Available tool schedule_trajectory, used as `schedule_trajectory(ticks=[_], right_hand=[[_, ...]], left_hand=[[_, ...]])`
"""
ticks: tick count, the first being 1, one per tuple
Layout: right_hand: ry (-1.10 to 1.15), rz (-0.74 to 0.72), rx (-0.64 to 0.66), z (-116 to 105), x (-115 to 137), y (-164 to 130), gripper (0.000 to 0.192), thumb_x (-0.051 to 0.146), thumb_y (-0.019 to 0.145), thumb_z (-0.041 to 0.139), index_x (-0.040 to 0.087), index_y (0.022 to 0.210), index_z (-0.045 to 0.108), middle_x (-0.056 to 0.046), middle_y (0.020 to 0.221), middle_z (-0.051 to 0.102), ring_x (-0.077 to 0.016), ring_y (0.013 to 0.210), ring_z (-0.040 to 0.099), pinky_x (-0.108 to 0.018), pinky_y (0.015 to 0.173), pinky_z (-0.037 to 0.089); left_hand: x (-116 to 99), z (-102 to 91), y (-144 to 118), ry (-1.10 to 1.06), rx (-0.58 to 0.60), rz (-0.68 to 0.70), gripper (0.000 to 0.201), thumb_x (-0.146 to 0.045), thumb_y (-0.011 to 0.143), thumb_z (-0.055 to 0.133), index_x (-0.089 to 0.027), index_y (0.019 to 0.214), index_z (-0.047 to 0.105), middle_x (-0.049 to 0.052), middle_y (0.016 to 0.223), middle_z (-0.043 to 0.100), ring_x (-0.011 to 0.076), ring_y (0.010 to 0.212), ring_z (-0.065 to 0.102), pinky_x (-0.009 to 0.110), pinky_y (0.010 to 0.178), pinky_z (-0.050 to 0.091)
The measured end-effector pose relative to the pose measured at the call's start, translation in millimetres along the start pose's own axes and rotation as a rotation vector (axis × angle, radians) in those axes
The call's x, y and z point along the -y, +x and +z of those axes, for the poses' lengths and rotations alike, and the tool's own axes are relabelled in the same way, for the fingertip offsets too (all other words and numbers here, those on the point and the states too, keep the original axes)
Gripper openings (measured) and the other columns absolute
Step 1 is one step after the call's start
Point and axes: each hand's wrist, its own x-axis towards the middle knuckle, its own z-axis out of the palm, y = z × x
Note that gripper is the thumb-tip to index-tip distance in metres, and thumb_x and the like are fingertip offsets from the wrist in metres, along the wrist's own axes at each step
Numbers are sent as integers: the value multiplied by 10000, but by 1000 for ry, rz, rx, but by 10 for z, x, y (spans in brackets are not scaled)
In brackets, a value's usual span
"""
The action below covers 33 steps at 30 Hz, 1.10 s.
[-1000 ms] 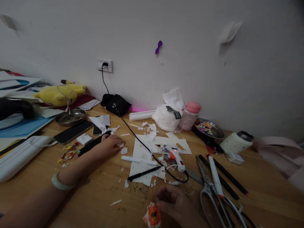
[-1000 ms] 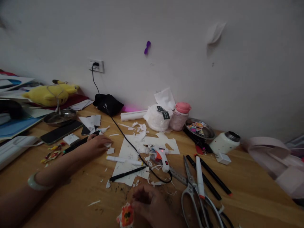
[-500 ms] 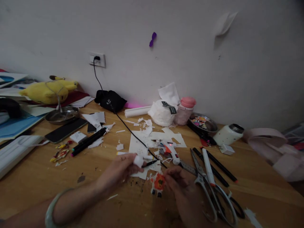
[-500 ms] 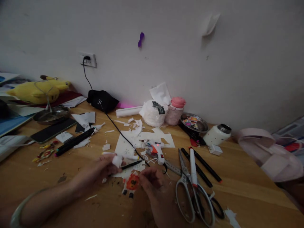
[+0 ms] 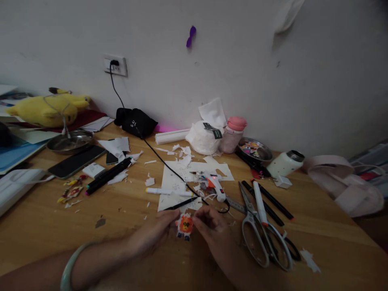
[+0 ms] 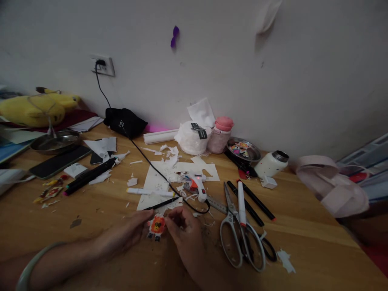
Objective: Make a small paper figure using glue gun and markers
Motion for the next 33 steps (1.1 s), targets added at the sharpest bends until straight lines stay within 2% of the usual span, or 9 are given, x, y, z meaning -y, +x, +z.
schedule_trajectory(ticks=[3,7,10,17,21,25,29,33], right_hand=[[-82,-26,4,9,-12,-8,182,331,744,541,152,719,518,-8,675,525,-109,628,499,-202,578,414],[-202,-90,-28,23,-41,-26,175,330,774,512,160,736,529,-13,679,535,-114,634,501,-207,584,407],[-262,-148,-34,28,-30,-52,167,317,783,493,164,731,538,-17,673,540,-119,643,506,-206,577,406],[-91,-68,26,31,-37,-43,120,278,752,517,160,743,499,-13,708,522,-110,656,503,-208,608,422],[-2,-8,31,41,-87,2,146,291,734,544,157,737,484,-2,685,508,-107,640,487,-215,600,410],[4,32,10,44,-85,27,179,314,724,554,148,715,485,-3,677,493,-109,644,474,-219,609,400],[76,49,24,24,-72,35,206,329,704,576,148,730,482,0,690,491,-110,659,471,-221,628,396],[128,107,5,-15,-87,45,238,354,686,601,149,733,491,3,692,484,-106,654,455,-215,617,382]], left_hand=[[22,-41,10,21,30,27,268,-390,675,624,-129,734,649,41,711,657,170,740,571,286,788,393],[58,-128,43,253,72,59,236,-323,668,653,-151,830,643,24,811,655,156,764,560,243,731,384],[71,-157,63,370,96,79,211,-313,682,637,-164,830,630,0,774,643,139,708,550,215,660,376],[38,-156,50,467,162,141,174,-313,741,566,-152,758,628,-10,724,609,134,702,520,211,669,369],[20,-168,54,401,130,74,181,-313,718,585,-149,761,647,5,743,632,146,715,533,227,688,385],[39,-159,80,156,66,0,238,-339,744,524,-139,709,648,35,692,645,164,684,563,260,687,414],[17,-141,87,-53,105,-69,225,-285,740,530,-95,707,646,79,682,656,159,646,583,274,678,438],[-54,-160,62,-66,106,-68,133,-171,690,611,-107,798,654,69,751,680,144,689,608,256,722,438]])
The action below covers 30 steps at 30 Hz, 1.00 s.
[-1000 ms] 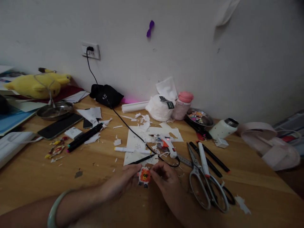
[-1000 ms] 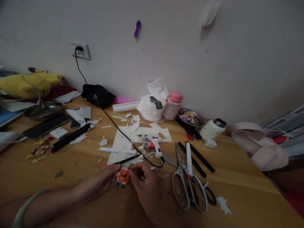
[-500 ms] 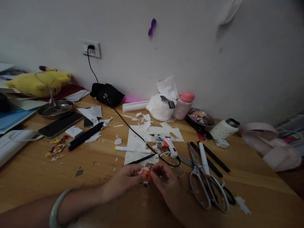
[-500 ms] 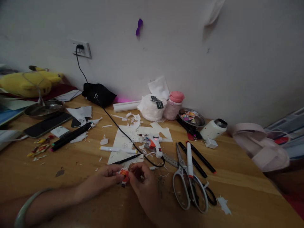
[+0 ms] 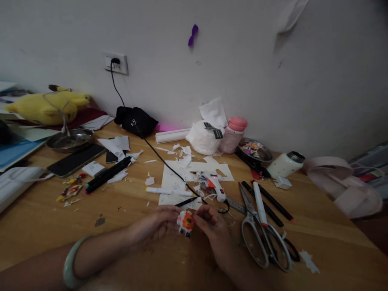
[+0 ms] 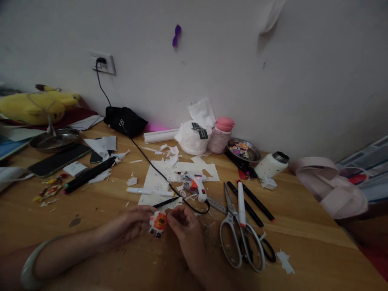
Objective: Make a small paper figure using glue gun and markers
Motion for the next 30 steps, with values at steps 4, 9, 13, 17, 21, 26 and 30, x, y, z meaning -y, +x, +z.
schedule_trajectory(ticks=[4,9,13,17,21,26,30], right_hand=[[24,39,-18,-32,-7,7,265,383,682,611,153,756,504,3,692,474,-98,616,425,-199,539,344],[71,54,-8,-35,-30,12,267,377,673,625,157,758,502,10,684,462,-84,583,395,-190,508,316],[182,13,2,-64,-80,32,236,344,699,611,162,793,493,23,678,449,-63,540,369,-182,495,298],[-128,-68,124,-105,-47,24,156,305,710,569,158,729,521,10,637,487,-90,555,428,-198,508,330],[-627,-310,192,-168,14,6,142,246,770,490,197,854,594,-27,766,613,-148,691,546,-252,632,397],[-870,-534,-336,-441,108,167,214,319,817,434,162,803,578,-59,734,592,-158,675,534,-269,658,396],[-1103,-369,-455,-677,183,424,351,446,810,396,146,821,578,-97,797,601,-219,772,546,-310,680,382]], left_hand=[[-47,-25,-19,54,49,13,188,-168,668,653,-103,844,650,72,806,677,150,738,612,254,741,431],[-37,-50,-1,52,7,-10,166,-180,651,685,-107,792,639,56,756,671,131,692,613,251,725,443],[-29,-88,29,40,-35,16,127,-202,673,672,-106,735,619,51,719,665,126,658,616,250,700,453],[-58,-127,56,50,-94,68,181,-231,671,674,-103,785,615,67,755,677,154,713,631,264,726,452],[-94,-150,80,59,-134,101,181,-209,658,683,-118,798,614,51,782,686,137,698,633,247,727,453],[-102,-170,88,19,-163,90,187,-234,671,670,-134,808,592,39,754,684,144,684,636,264,726,457],[-100,-189,73,54,-119,64,236,-232,679,672,-138,872,574,39,794,668,147,731,632,281,754,448]])
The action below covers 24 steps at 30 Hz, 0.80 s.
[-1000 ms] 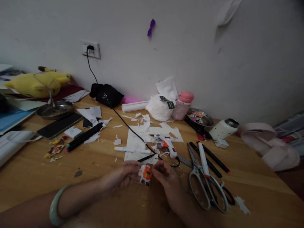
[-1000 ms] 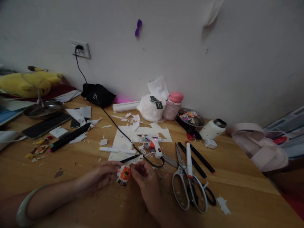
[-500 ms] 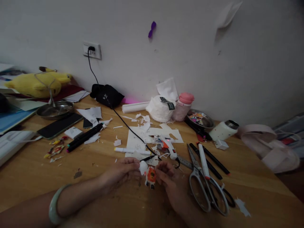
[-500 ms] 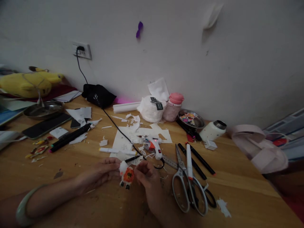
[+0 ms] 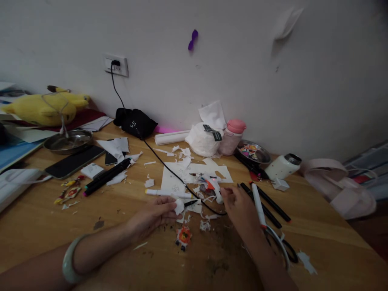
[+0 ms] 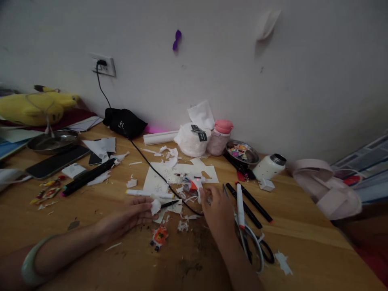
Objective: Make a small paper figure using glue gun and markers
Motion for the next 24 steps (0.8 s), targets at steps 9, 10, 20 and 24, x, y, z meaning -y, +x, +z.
schedule_trajectory(ticks=[9,10,20,24], right_hand=[[49,291,294,125,-23,170,329,482,681,493,173,653,602,-93,560,548,-248,601,544,-303,534,312],[91,303,288,135,-43,171,308,464,675,492,174,623,579,-85,549,537,-246,604,543,-306,540,323],[846,320,187,101,-57,20,417,476,696,447,182,972,343,5,658,535,-138,533,504,-254,509,437],[856,339,170,76,111,-84,465,440,617,598,167,950,421,24,623,502,-121,515,454,-233,496,398]], left_hand=[[-2,11,21,66,63,48,188,-227,636,701,-107,740,601,37,746,648,137,709,612,261,733,449],[0,11,22,65,64,53,188,-227,635,701,-107,740,600,36,748,648,135,710,610,265,742,448],[-57,-4,32,131,-69,55,234,-303,637,687,-144,751,559,-1,688,633,133,657,618,251,676,451],[-82,-22,51,266,-97,123,216,-333,669,645,-149,681,534,-44,549,554,66,473,506,184,490,361]])
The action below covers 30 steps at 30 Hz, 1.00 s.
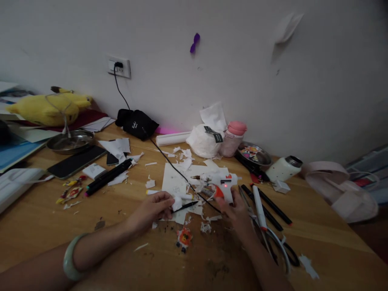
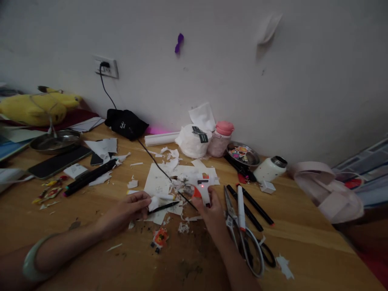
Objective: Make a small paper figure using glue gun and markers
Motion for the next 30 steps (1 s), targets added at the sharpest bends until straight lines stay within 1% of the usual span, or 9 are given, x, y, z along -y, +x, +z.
schedule_trajectory(ticks=[2,5,9,12,15,17,20,23,30], right_hand=[[-64,20,-15,58,18,-52,476,416,550,659,162,895,452,12,658,521,-131,565,478,-239,545,411],[-184,4,-8,113,14,-114,456,430,508,681,165,799,451,21,612,504,-134,547,475,-232,507,386],[-422,-115,-48,138,2,-177,369,437,563,632,159,750,477,12,583,497,-131,518,466,-227,487,366],[-497,-226,-50,150,19,-201,269,369,608,593,148,729,499,9,558,486,-115,486,441,-215,480,364],[-513,-263,-63,169,54,-213,205,320,632,556,140,725,520,16,526,473,-101,449,413,-203,462,351],[-503,-242,-85,180,73,-219,202,302,634,536,134,746,533,18,521,476,-100,449,419,-196,459,347],[-494,-220,-76,187,77,-224,185,290,628,510,133,723,533,17,519,473,-102,458,423,-194,464,348],[-497,-216,-75,181,55,-217,167,283,623,485,139,699,521,16,530,468,-102,468,417,-196,477,351],[-456,-246,-26,140,-44,-167,179,266,620,452,137,724,520,20,527,452,-107,473,415,-198,460,344]], left_hand=[[-4,-5,11,48,-24,38,223,-340,676,630,-148,649,520,-52,537,530,44,420,426,175,438,293],[-5,-9,21,87,-42,77,222,-346,688,608,-149,643,515,-53,543,511,39,407,370,182,423,248],[-2,-20,29,112,-48,86,204,-338,704,593,-155,653,518,-56,541,498,43,416,357,188,425,245],[8,-32,36,111,-40,87,203,-340,704,597,-154,663,524,-51,549,506,49,429,377,190,434,255],[19,-39,41,84,-42,75,213,-348,691,609,-153,665,530,-47,553,515,53,431,391,194,438,261],[19,-37,40,64,-47,73,216,-348,680,620,-152,659,532,-44,560,524,54,436,402,195,444,269],[8,-30,31,44,-42,80,215,-341,663,634,-151,650,535,-39,557,534,59,450,419,196,458,286],[-5,-21,19,30,-40,74,211,-331,646,646,-148,643,540,-30,560,547,64,457,430,197,463,293],[-13,-14,1,-26,-53,64,194,-299,620,659,-154,663,539,-28,556,556,76,473,456,200,481,311]])
